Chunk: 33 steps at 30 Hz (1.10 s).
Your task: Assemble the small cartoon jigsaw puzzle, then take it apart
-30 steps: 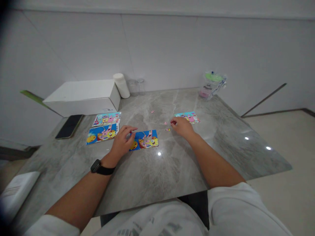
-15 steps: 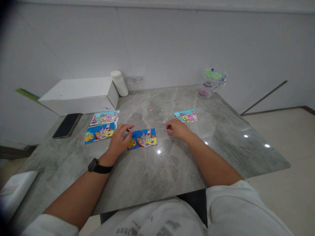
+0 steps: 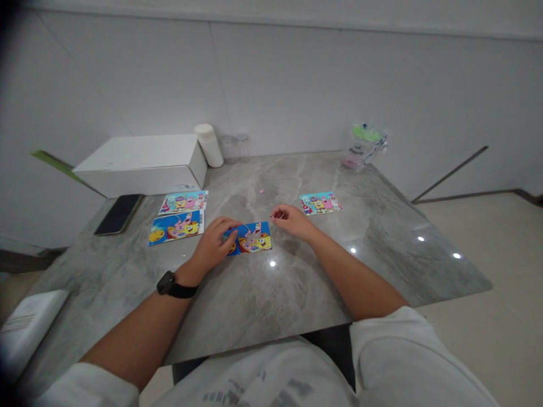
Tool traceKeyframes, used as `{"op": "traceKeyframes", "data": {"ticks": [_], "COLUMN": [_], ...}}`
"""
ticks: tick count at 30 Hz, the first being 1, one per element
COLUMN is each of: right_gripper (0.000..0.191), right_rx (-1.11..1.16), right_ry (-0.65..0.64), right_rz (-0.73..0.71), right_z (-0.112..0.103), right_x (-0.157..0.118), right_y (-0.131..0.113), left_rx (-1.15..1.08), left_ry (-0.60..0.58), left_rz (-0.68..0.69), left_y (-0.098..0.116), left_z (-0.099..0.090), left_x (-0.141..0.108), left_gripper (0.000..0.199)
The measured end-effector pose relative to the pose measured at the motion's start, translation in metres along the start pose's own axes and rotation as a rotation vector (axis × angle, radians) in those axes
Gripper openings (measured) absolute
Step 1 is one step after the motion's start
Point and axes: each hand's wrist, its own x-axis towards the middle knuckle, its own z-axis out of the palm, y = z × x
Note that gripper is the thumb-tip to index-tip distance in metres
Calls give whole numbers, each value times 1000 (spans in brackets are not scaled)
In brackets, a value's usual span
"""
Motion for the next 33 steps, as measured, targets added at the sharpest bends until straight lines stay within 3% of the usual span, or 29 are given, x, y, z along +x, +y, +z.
{"op": "traceKeyframes", "data": {"ticks": [5, 9, 13, 18, 33], "right_gripper": [39, 39, 28, 14, 12], "right_rx": [214, 236, 84, -167, -159], "right_ry": [-26, 56, 187, 227, 76], "right_rz": [37, -5, -77, -248, -284], "right_z": [13, 29, 39, 36, 39], "right_x": [9, 16, 16, 11, 10], "right_y": [-24, -16, 5, 12, 9], "left_rx": [-12, -10, -8, 3, 40], "left_ry": [-60, -71, -97, -112, -245], "left_rz": [44, 59, 76, 61, 164], "left_y": [4, 7, 9, 9, 15], "left_z": [2, 1, 0, -1, -1], "left_x": [-1, -2, -2, -3, -6], "left_gripper": [23, 23, 23, 23, 19]}}
